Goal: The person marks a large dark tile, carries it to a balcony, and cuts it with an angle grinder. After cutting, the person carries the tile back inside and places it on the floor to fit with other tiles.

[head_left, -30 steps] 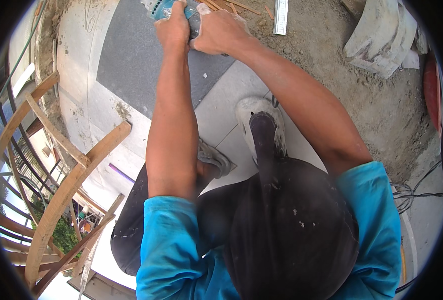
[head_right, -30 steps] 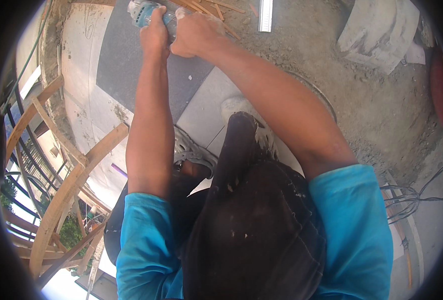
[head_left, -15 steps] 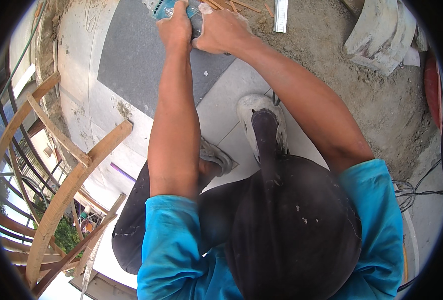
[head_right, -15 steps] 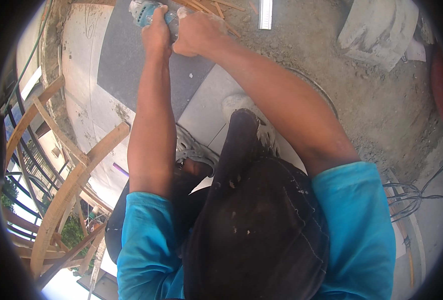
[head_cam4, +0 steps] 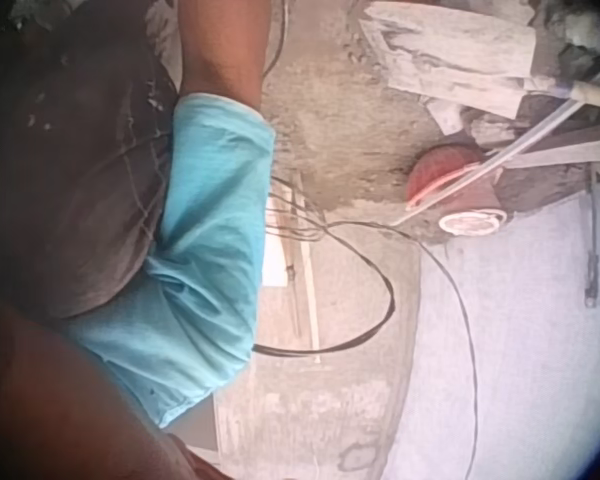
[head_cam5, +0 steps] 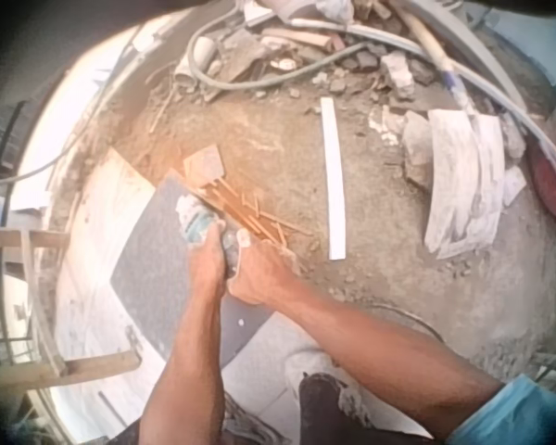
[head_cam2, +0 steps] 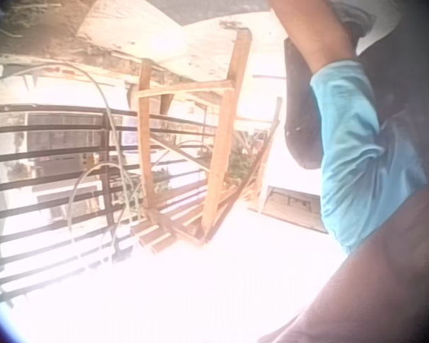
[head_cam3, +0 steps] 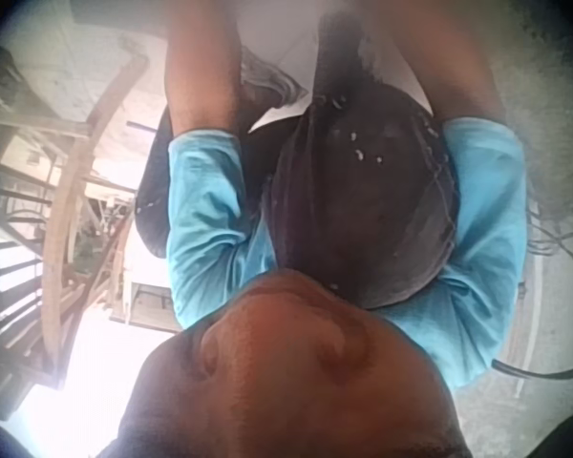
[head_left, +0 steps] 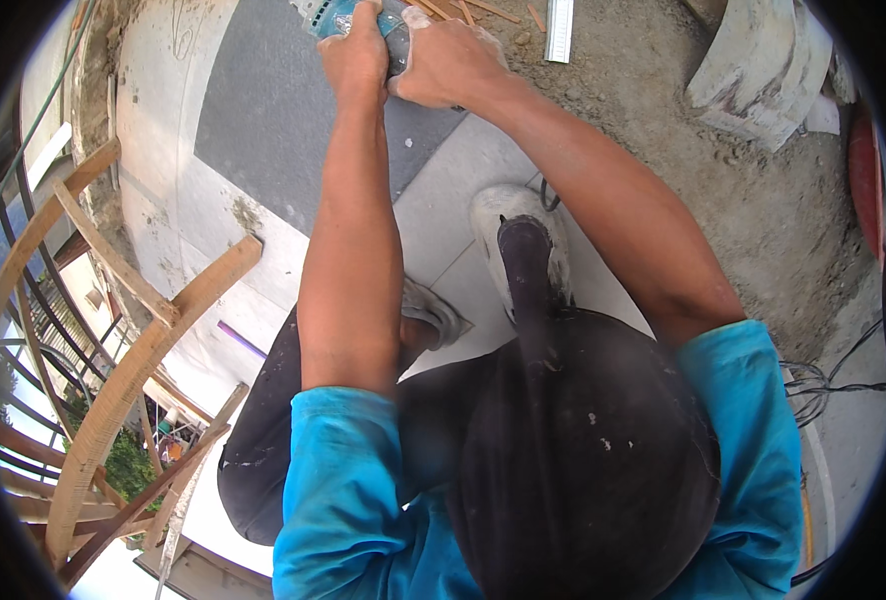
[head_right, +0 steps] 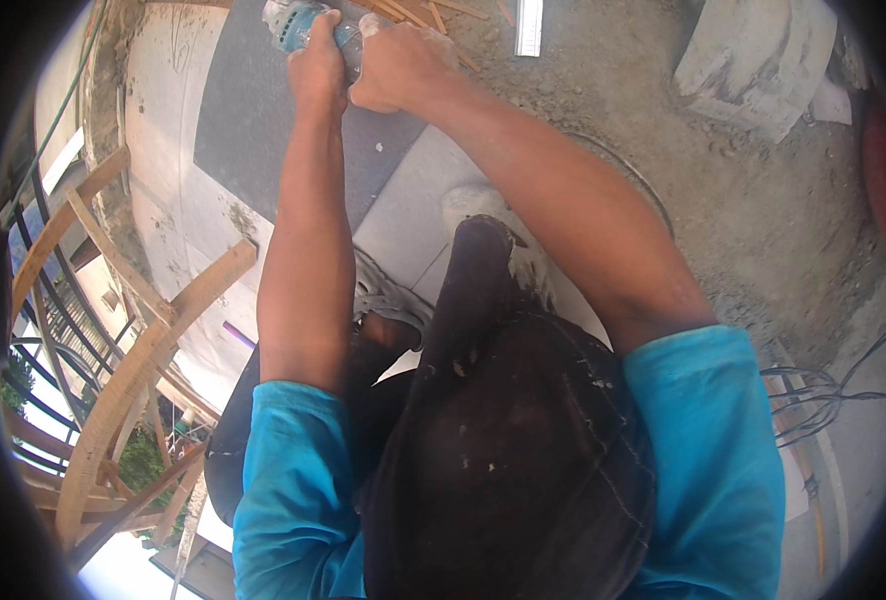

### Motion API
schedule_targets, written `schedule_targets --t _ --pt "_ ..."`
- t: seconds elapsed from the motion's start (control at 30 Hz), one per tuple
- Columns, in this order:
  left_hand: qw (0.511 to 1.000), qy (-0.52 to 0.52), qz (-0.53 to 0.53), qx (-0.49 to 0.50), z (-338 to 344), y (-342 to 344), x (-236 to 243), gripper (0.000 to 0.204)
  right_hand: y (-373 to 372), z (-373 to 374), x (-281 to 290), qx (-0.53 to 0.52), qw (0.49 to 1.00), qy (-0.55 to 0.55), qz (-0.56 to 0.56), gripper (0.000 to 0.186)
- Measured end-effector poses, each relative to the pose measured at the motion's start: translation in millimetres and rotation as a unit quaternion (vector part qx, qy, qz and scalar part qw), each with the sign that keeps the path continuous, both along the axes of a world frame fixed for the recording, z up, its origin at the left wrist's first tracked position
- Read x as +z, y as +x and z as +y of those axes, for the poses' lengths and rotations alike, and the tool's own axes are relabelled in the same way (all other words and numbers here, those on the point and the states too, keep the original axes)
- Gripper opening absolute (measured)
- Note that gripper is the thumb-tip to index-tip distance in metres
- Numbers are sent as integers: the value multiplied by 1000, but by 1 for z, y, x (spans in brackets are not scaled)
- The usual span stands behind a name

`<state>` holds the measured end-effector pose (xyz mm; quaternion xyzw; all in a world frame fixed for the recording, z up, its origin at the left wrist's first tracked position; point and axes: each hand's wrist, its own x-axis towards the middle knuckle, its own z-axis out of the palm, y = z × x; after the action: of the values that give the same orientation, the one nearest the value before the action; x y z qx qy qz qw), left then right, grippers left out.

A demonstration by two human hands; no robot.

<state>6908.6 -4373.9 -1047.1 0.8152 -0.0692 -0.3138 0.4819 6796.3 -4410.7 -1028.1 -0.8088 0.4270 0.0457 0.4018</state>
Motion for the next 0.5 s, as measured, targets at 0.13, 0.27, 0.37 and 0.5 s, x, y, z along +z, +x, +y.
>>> schedule_targets --t 0.13,0.27,0.37,0.5 --pt "1000 0 -4 6 1 -4 -1 59 -3 2 0 -6 1000 1 -4 74" --pt "999 27 -20 -7 0 -5 2 58 -5 2 0 -6 1000 0 6 76" --pt "986 106 -121 -32 4 -7 1 64 -5 1 3 13 1000 17 11 80" --pt "989 112 -86 -44 2 -13 9 69 -8 2 -1 1 1000 3 11 84"
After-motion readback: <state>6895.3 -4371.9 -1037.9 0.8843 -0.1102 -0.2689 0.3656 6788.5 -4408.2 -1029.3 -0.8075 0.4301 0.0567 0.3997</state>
